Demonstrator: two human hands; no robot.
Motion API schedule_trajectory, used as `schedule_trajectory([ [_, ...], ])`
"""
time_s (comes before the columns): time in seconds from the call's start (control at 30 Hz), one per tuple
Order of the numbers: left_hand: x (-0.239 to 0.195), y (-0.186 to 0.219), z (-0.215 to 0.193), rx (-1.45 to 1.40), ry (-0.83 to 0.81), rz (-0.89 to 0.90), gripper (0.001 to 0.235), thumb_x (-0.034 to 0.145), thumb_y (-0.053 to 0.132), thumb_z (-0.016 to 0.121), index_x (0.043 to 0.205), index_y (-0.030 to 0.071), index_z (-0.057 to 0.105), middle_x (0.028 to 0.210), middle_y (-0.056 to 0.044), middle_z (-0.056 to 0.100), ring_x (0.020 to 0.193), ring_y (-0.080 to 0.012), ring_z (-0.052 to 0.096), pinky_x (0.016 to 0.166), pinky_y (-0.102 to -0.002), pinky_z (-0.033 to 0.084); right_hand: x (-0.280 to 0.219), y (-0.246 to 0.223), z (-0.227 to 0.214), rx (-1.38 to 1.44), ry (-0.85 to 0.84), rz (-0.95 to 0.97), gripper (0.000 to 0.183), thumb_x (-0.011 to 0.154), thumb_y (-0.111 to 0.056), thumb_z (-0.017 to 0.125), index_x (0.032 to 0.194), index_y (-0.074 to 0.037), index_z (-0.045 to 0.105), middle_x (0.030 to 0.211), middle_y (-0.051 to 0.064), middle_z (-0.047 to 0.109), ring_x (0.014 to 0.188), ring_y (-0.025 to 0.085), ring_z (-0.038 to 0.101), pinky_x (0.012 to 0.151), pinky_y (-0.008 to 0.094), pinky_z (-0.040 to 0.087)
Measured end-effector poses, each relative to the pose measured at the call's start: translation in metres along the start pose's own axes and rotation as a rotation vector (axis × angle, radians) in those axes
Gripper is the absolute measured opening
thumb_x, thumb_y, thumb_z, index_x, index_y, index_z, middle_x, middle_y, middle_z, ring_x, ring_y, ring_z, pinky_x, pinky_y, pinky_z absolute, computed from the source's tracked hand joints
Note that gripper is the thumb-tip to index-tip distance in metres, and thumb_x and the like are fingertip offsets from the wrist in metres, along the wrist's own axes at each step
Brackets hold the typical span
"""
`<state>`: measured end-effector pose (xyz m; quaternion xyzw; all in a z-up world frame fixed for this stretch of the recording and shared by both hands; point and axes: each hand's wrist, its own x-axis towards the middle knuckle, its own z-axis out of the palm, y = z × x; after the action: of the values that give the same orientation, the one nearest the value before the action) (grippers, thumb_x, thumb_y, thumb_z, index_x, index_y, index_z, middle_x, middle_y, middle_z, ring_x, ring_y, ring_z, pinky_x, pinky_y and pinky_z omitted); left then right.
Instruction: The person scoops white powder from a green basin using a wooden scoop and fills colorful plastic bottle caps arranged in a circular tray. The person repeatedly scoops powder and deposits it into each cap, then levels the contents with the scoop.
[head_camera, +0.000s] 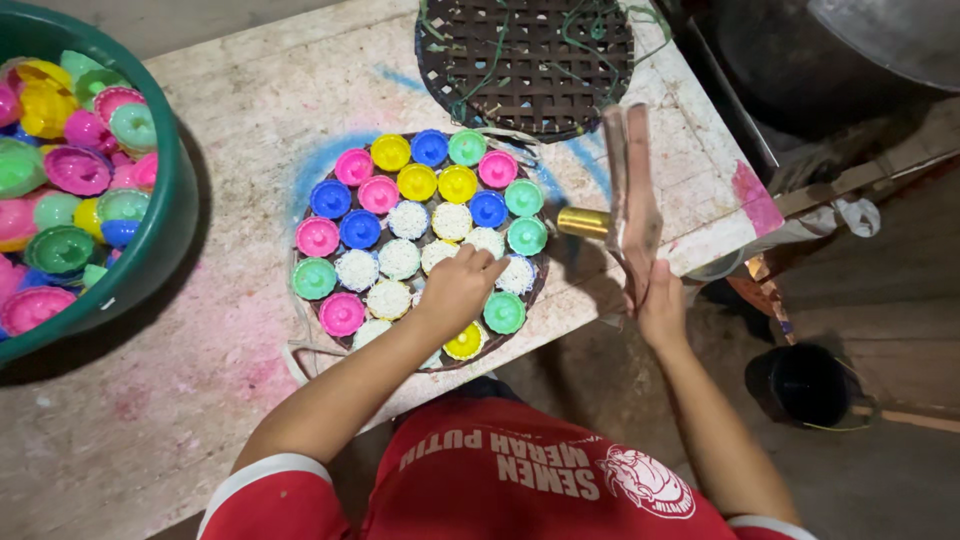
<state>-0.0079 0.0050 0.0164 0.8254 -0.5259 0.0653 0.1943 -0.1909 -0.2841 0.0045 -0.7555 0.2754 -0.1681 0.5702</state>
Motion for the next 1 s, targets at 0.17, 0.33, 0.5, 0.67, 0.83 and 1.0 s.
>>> schedule_trajectory([
  [0.17, 0.019, 0.011, -0.055, -0.022, -0.008, 0.020, 0.049, 0.074, 0.012, 0.067, 0.123, 0.010, 0.070, 0.126, -0.012, 0.064, 0.117, -0.0310, 0.057, 0.087, -0.045, 0.050, -0.015, -0.034, 0.008, 0.436, -0.148, -0.022, 0.058, 0.106, -0.058, 0.040, 0.115, -0.003, 0.057, 0.079, -0.001, 0.060, 0.059, 0.010, 0.052, 0.049, 0.027, 0.043],
  [0.33, 0.046, 0.018, -0.140, -0.123, 0.091, 0.057, 0.053, 0.078, 0.036, 0.076, 0.114, -0.003, 0.070, 0.115, -0.017, 0.064, 0.112, -0.0329, 0.063, 0.102, -0.055, 0.047, -0.019, -0.142, 0.014, -0.204, -0.408, -0.460, 0.053, 0.098, -0.055, 0.061, 0.106, -0.003, 0.067, 0.073, 0.000, 0.067, 0.062, 0.014, 0.062, 0.057, 0.034, 0.049],
  [0.5, 0.008, 0.095, -0.212, -0.811, -0.330, -0.032, 0.016, 0.086, 0.025, 0.066, 0.089, 0.010, 0.071, 0.082, -0.009, 0.072, 0.075, -0.0275, 0.066, 0.067, -0.042, 0.049, -0.031, -0.272, 0.038, -0.491, -0.746, -1.180, 0.059, 0.078, -0.063, 0.076, 0.078, -0.008, 0.055, 0.065, 0.009, 0.052, 0.058, 0.032, 0.055, 0.055, 0.043, 0.043],
  [0.67, -0.042, 0.077, -0.290, -0.719, -0.437, 0.030, 0.018, 0.082, 0.028, 0.069, 0.095, 0.015, 0.067, 0.080, -0.007, 0.072, 0.069, -0.0289, 0.070, 0.059, -0.042, 0.053, -0.017, -0.357, 0.105, -0.443, -1.077, -1.827, 0.050, 0.081, -0.054, 0.075, 0.083, -0.008, 0.058, 0.068, 0.006, 0.051, 0.060, 0.028, 0.056, 0.052, 0.041, 0.040],
  [0.83, -0.117, 0.072, -0.329, -0.452, -0.421, -0.111, 0.026, 0.085, 0.030, 0.068, 0.108, 0.019, 0.067, 0.082, -0.014, 0.071, 0.072, -0.0393, 0.068, 0.061, -0.053, 0.051, -0.058, -0.368, 0.156, -0.306, -1.732, -1.195, 0.047, 0.106, -0.054, 0.066, 0.091, -0.009, 0.058, 0.077, 0.008, 0.058, 0.075, 0.035, 0.062, 0.067, 0.045, 0.045],
  [1.0, -0.213, 0.054, -0.361, -0.526, -0.297, -0.276, 0.024, 0.089, 0.030, 0.063, 0.109, 0.017, 0.063, 0.081, -0.012, 0.071, 0.074, -0.0378, 0.070, 0.065, -0.051, 0.054, -0.092, -0.359, 0.219, -0.144, -1.961, -0.970, 0.045, 0.110, -0.044, 0.054, 0.090, -0.004, 0.052, 0.076, 0.013, 0.052, 0.076, 0.039, 0.060, 0.068, 0.047, 0.043],
])
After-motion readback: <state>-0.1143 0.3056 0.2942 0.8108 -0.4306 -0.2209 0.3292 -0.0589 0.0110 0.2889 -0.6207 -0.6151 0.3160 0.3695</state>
